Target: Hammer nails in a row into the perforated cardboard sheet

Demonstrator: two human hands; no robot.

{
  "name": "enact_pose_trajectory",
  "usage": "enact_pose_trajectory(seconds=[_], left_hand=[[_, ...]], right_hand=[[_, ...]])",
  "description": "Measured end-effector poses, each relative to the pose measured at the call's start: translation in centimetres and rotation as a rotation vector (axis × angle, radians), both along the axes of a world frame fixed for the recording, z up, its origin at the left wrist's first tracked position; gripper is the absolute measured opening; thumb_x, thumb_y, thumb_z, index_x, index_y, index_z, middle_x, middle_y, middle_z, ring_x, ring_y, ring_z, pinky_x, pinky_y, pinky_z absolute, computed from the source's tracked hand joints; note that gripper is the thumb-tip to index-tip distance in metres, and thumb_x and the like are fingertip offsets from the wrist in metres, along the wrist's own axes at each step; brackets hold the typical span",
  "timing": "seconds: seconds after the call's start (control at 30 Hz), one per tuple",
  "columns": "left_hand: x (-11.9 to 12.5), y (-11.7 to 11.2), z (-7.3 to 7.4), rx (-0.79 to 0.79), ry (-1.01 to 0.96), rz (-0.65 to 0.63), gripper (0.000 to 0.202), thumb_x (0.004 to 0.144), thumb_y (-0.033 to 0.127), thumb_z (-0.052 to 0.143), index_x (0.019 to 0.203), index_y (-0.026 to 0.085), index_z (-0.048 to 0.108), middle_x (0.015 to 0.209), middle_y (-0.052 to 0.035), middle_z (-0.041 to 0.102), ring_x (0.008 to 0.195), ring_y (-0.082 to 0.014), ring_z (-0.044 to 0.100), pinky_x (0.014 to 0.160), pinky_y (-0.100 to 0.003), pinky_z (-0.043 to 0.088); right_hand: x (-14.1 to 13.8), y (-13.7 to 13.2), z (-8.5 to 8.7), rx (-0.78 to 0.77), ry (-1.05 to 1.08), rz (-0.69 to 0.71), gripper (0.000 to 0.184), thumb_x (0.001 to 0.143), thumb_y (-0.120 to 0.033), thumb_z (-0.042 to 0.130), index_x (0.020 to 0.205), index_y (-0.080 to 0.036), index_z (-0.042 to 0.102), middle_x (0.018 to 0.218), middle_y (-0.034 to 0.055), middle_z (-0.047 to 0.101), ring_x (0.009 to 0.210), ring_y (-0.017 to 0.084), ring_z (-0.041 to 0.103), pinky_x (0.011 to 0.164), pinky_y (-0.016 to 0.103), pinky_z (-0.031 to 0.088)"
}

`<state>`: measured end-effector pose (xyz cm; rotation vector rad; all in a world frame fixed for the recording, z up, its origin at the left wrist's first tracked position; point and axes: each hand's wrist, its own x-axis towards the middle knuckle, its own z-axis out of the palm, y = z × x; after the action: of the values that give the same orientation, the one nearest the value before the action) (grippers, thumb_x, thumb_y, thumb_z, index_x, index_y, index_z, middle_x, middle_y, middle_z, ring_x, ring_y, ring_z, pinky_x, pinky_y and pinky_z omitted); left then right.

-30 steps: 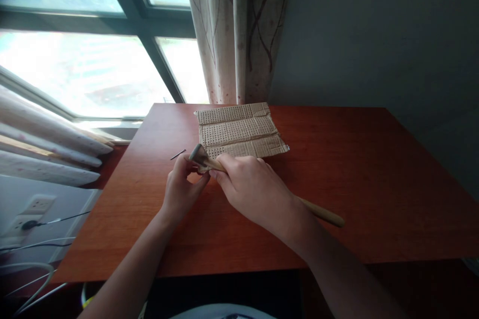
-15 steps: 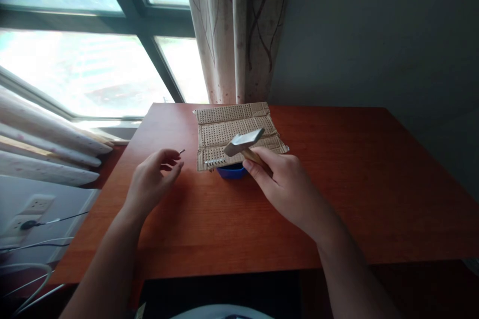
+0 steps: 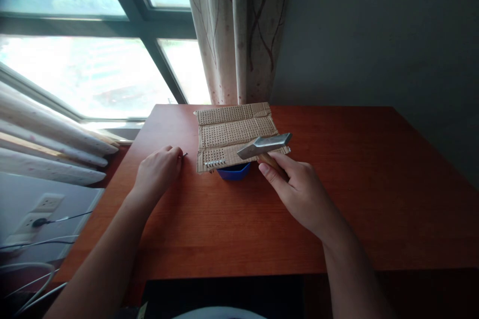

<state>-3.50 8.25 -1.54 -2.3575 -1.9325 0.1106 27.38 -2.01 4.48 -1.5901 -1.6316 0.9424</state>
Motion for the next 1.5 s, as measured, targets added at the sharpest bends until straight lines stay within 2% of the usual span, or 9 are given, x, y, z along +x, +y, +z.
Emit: enact_pose_trajectory(seconds=[0.13,0.23,0.33,0.43,0.53,0.8,1.0,1.4,1.5], left_hand=[[-0.2,0.0,-0.2,0.018,-0.208,0.023,0.016,0.089,0.025,0.051,0.087,0.018,0.066,0.089,-0.0112,0.071,0.08,-0.0286,0.068,0.062,-0.033,0.045],[0.0,-0.4,0.4,0.065,-0.752,0.044,0.008,0.081,0.025,0.063,0.086,0.02,0.065,0.081,-0.0042,0.07,0.073,-0.0206,0.066,0.066,-0.03,0.05],[0.9,-1.7,1.8,0.091,-1.348,0.056,0.02,0.078,0.031,0.073,0.091,0.018,0.066,0.084,-0.0033,0.071,0.075,-0.0172,0.067,0.068,-0.027,0.054],[2.2,-3.3,3.1,0.124,-1.546,0.044,0.022,0.074,0.028,0.08,0.089,0.017,0.069,0.087,-0.0035,0.072,0.078,-0.0157,0.068,0.071,-0.025,0.056],[3.4,-4.3,3.2,0.106,-1.517,-0.013,0.018,0.076,0.027,0.08,0.089,0.017,0.072,0.085,-0.0034,0.073,0.076,-0.0144,0.067,0.071,-0.025,0.056],[3.8,-4.2,1.3,0.064,-1.407,-0.08,0.014,0.081,0.027,0.074,0.091,0.017,0.074,0.084,-0.0039,0.073,0.071,-0.0146,0.066,0.066,-0.025,0.056],[3.8,-4.3,1.2,0.044,-1.363,-0.163,0.013,0.082,0.023,0.072,0.094,0.018,0.074,0.083,-0.0035,0.073,0.072,-0.0142,0.065,0.066,-0.025,0.054],[3.7,-4.3,1.0,0.074,-1.324,-0.2,0.01,0.084,0.02,0.07,0.094,0.019,0.073,0.086,-0.0033,0.072,0.073,-0.0142,0.064,0.066,-0.025,0.052],[3.7,-4.4,0.9,0.068,-1.335,-0.208,0.011,0.084,0.02,0.07,0.095,0.02,0.073,0.086,-0.0033,0.073,0.074,-0.0143,0.065,0.067,-0.025,0.052]], right_hand=[[0.0,-0.2,-0.3,-0.006,0.012,-0.006,0.031,0.097,-0.051,0.053,0.09,-0.022,0.062,0.069,-0.0027,0.048,0.06,0.01,0.042,0.053,0.023,0.037],[-0.1,-0.3,-0.2,-0.016,0.038,-0.004,0.031,0.097,-0.051,0.054,0.091,-0.022,0.062,0.068,-0.0029,0.048,0.058,0.01,0.041,0.052,0.023,0.036],[-0.2,-0.3,-0.1,-0.031,0.052,-0.003,0.03,0.096,-0.051,0.054,0.093,-0.022,0.064,0.07,-0.0025,0.05,0.059,0.01,0.042,0.051,0.023,0.036],[-0.3,-0.3,-0.1,-0.045,0.05,-0.003,0.031,0.096,-0.051,0.055,0.094,-0.022,0.064,0.071,-0.0016,0.051,0.059,0.011,0.043,0.051,0.023,0.037],[-0.4,-0.3,-0.1,-0.047,0.051,0.0,0.032,0.096,-0.051,0.055,0.095,-0.021,0.065,0.071,-0.0013,0.051,0.058,0.011,0.042,0.049,0.023,0.035],[-0.7,-0.3,0.2,-0.055,0.008,0.028,0.03,0.097,-0.049,0.054,0.094,-0.021,0.065,0.066,-0.0026,0.048,0.053,0.01,0.037,0.046,0.023,0.031],[-0.9,-0.1,0.3,-0.038,-0.029,0.041,0.031,0.096,-0.048,0.053,0.092,-0.021,0.066,0.07,-0.0009,0.057,0.06,0.013,0.048,0.054,0.025,0.04],[-1.0,-0.1,0.4,-0.012,-0.074,0.065,0.031,0.097,-0.049,0.052,0.095,-0.022,0.067,0.079,0.0011,0.066,0.07,0.016,0.059,0.062,0.027,0.046],[-1.1,0.0,0.6,0.0,-0.076,0.075,0.03,0.097,-0.049,0.052,0.094,-0.023,0.067,0.083,0.002,0.068,0.08,0.02,0.063,0.066,0.028,0.047]])
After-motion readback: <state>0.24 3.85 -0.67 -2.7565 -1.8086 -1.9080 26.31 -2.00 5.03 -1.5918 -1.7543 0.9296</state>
